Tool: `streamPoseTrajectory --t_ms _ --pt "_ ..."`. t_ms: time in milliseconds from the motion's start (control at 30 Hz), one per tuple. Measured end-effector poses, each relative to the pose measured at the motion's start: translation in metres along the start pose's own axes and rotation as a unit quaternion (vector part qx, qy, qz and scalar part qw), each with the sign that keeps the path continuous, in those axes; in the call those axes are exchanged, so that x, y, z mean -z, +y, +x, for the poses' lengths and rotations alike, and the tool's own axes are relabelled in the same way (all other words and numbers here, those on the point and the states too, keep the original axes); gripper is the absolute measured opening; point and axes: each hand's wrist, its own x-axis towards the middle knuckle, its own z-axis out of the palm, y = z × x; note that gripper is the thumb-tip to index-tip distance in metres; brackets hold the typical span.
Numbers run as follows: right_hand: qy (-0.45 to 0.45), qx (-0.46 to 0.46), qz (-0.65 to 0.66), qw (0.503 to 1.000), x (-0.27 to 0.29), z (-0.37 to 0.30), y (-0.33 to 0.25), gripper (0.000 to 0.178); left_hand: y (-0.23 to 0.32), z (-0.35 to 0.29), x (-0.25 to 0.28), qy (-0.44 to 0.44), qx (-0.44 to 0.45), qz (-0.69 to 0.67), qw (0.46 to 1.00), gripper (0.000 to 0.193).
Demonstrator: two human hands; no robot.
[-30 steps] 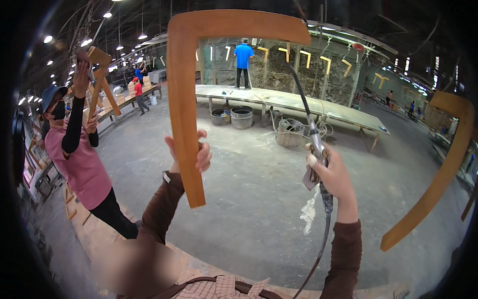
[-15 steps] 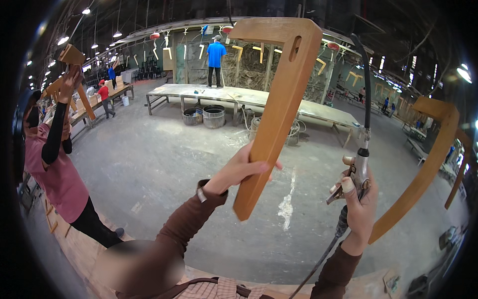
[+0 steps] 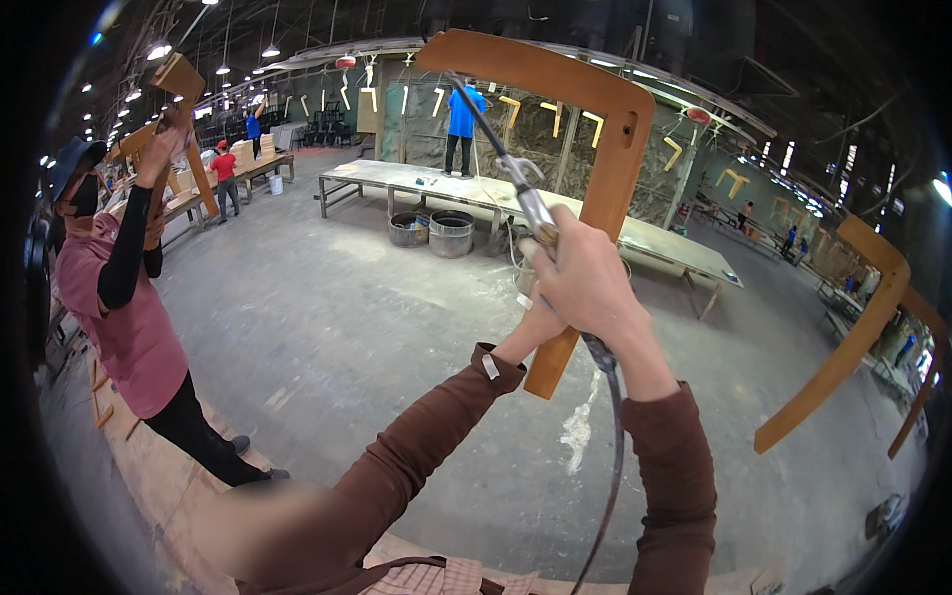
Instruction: The person sands a wooden chair frame with sandpaper and sprays it with a handheld spray gun. They repeatedly rotate the frame to access different surfaces, alternating between sanding and spraying throughout the clip.
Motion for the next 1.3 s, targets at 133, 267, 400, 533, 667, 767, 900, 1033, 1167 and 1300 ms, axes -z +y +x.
streamPoseTrajectory --t_ms 133,267,400,533,667,767,900,1033,1167,1300 --pt "0.038 0.008 0.015 0.999 0.003 0.004 -0.003 0.029 0.007 -0.001 0.013 -0.002 0.035 0.033 0.999 0.049" --pt "0.083 -0.064 0.029 0.994 0.025 -0.033 0.038 0.025 0.007 0.004 0.028 -0.033 0.089 0.039 0.995 0.048" --pt "0.06 -0.157 0.036 0.985 0.027 -0.113 0.07 0.027 -0.002 0.011 0.036 -0.056 0.145 -0.076 0.985 0.037" --pt "-0.051 -0.275 0.116 0.953 0.006 -0.206 0.073 0.031 -0.013 0.016 0.038 -0.089 0.258 -0.24 0.932 0.03" --pt "-0.173 -0.306 0.096 0.931 -0.015 -0.263 0.075 0.033 -0.017 0.019 0.033 -0.12 0.257 -0.25 0.926 0.034" --pt "-0.123 -0.341 0.16 0.918 -0.007 -0.268 0.068 0.034 -0.012 0.015 0.023 -0.143 0.265 -0.256 0.919 0.037" --pt "-0.108 -0.267 0.308 0.907 0.015 -0.223 0.021 0.04 0.0 0.004 0.003 -0.168 0.3 -0.249 0.905 0.04" --pt "-0.2 0.04 0.325 0.924 -0.02 -0.144 -0.05 0.041 0.017 -0.012 -0.031 -0.205 0.3 -0.315 0.877 0.042" --pt "-0.257 0.106 0.252 0.927 -0.132 -0.095 -0.121 0.021 0.037 -0.032 -0.073 -0.192 0.295 -0.347 0.869 0.038" --pt "-0.328 0.111 0.197 0.917 -0.164 -0.091 -0.118 0.025 0.056 -0.04 -0.084 -0.223 0.291 -0.385 0.847 0.042"
